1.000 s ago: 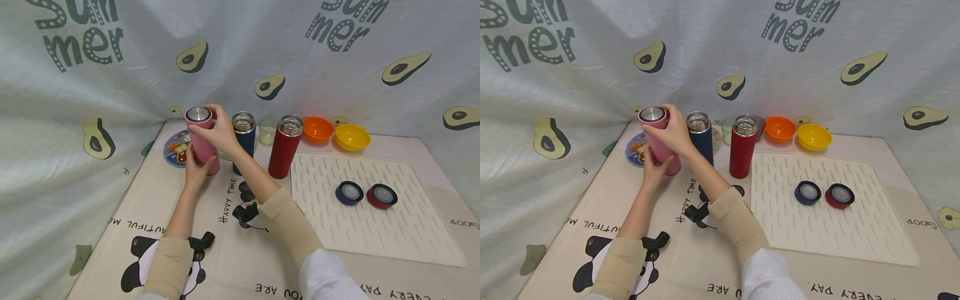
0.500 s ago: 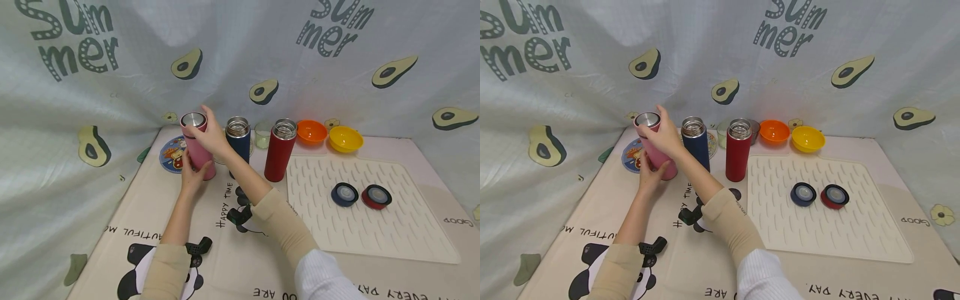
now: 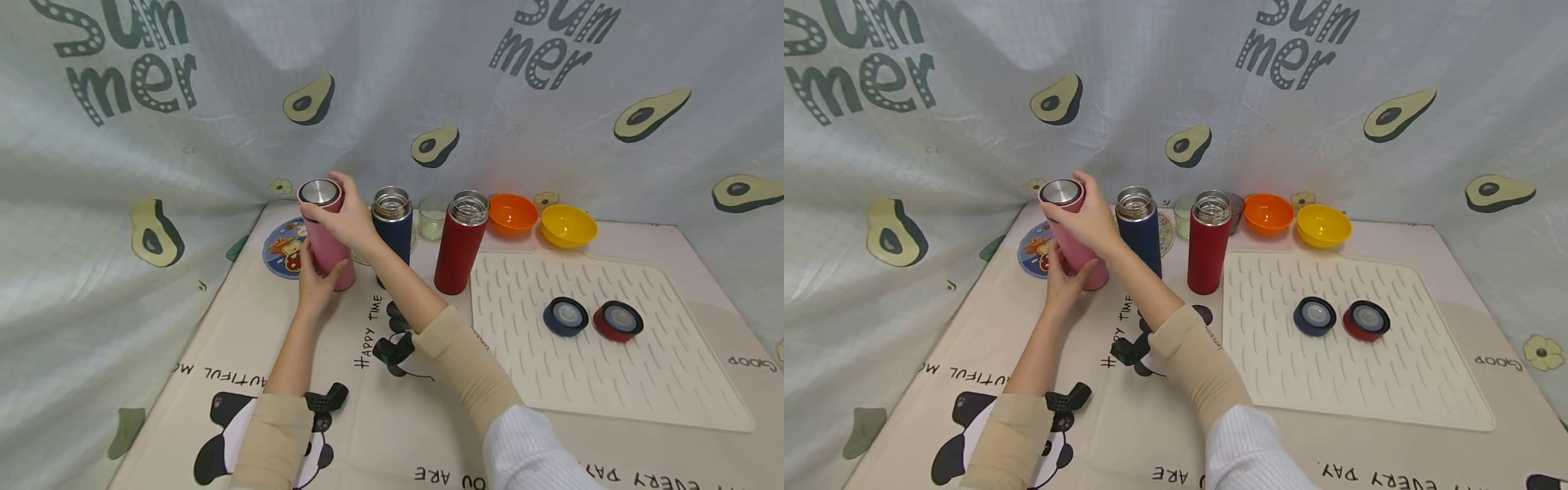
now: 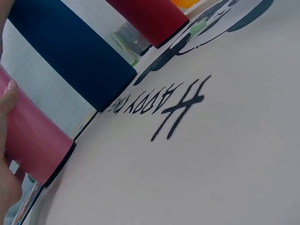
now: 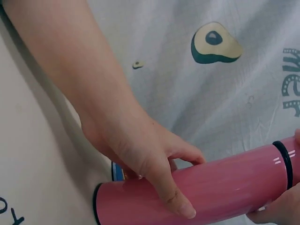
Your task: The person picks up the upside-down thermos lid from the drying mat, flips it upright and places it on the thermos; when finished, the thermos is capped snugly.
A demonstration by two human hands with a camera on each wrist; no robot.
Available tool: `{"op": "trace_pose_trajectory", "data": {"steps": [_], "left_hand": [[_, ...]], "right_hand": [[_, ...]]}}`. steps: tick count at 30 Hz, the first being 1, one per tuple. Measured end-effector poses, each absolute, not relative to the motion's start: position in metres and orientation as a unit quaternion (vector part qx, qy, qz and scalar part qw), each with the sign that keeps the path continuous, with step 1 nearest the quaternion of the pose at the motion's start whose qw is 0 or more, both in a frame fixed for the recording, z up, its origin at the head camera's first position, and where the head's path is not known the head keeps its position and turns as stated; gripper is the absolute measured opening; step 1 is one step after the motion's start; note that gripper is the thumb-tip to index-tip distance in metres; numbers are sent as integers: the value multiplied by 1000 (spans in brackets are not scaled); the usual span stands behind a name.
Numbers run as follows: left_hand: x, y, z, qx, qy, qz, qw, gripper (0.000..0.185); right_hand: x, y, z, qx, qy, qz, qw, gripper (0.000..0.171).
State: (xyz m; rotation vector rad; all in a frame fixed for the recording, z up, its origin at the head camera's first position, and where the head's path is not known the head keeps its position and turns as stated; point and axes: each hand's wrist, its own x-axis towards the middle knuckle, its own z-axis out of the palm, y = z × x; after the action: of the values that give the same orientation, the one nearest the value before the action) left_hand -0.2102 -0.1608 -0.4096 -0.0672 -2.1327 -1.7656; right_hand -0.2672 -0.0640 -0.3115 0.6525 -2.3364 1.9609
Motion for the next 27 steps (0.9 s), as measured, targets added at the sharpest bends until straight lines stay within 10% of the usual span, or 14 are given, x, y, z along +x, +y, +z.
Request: {"op": "trace_pose_trajectory", "data": {"steps": [27], "left_hand": [[-210,-162,-407,-22,-758,-628,175,75]], "right_hand": [[-267,-63,-309,229,-765,598,72,64]]}}
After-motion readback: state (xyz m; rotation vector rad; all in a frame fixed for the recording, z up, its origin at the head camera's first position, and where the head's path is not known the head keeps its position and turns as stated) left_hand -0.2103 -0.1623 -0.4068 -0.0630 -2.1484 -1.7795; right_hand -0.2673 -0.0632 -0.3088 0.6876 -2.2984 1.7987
